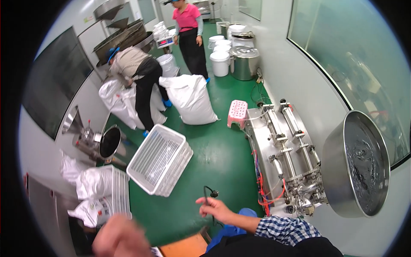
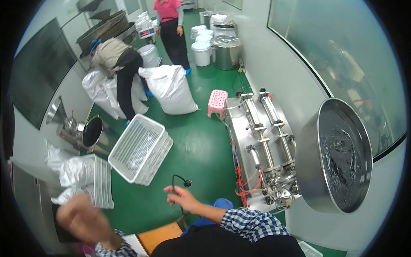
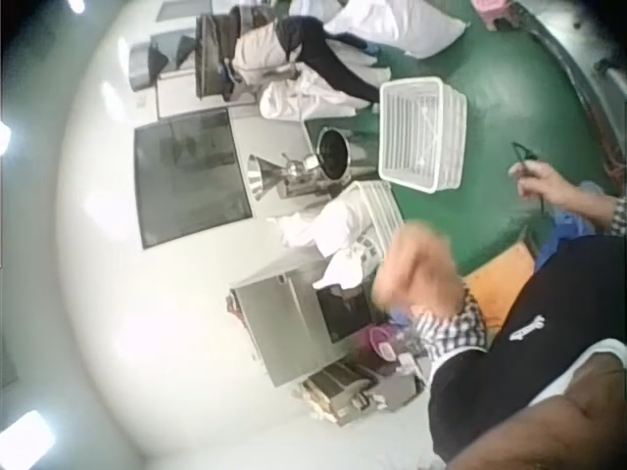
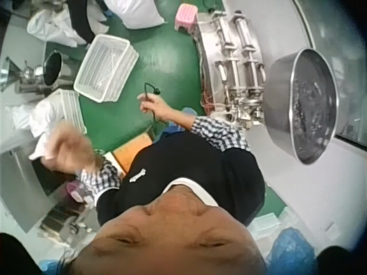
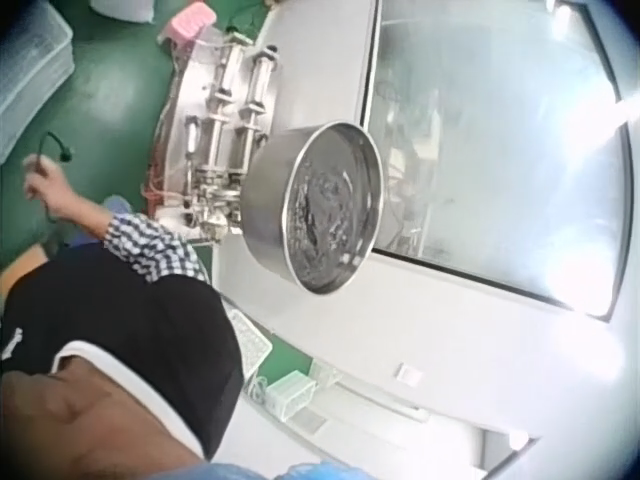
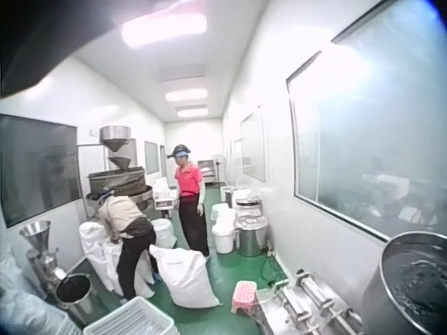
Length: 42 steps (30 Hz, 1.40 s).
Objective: The recorder cleans a table, plugs in power for equipment, and then proceeds to adjust and operate a large industrial filling machine in a processing facility.
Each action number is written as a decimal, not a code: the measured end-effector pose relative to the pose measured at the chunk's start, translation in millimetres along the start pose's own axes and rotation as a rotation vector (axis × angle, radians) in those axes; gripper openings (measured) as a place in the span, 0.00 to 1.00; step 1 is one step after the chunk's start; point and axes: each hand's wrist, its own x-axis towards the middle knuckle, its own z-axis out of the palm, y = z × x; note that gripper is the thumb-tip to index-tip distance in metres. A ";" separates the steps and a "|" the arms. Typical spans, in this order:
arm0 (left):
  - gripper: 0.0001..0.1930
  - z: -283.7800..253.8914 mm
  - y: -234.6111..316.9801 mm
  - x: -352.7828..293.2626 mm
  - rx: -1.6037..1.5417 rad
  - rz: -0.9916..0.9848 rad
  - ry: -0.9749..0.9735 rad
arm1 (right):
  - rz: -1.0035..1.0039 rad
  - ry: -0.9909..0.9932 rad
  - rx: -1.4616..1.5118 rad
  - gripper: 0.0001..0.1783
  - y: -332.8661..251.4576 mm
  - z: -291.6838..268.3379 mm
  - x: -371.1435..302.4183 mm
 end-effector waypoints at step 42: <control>0.13 804.5 -361.3 157.5 -0.390 -1.455 -0.939 | 0.433 1.015 -0.057 0.15 -214.1 -661.7 521.1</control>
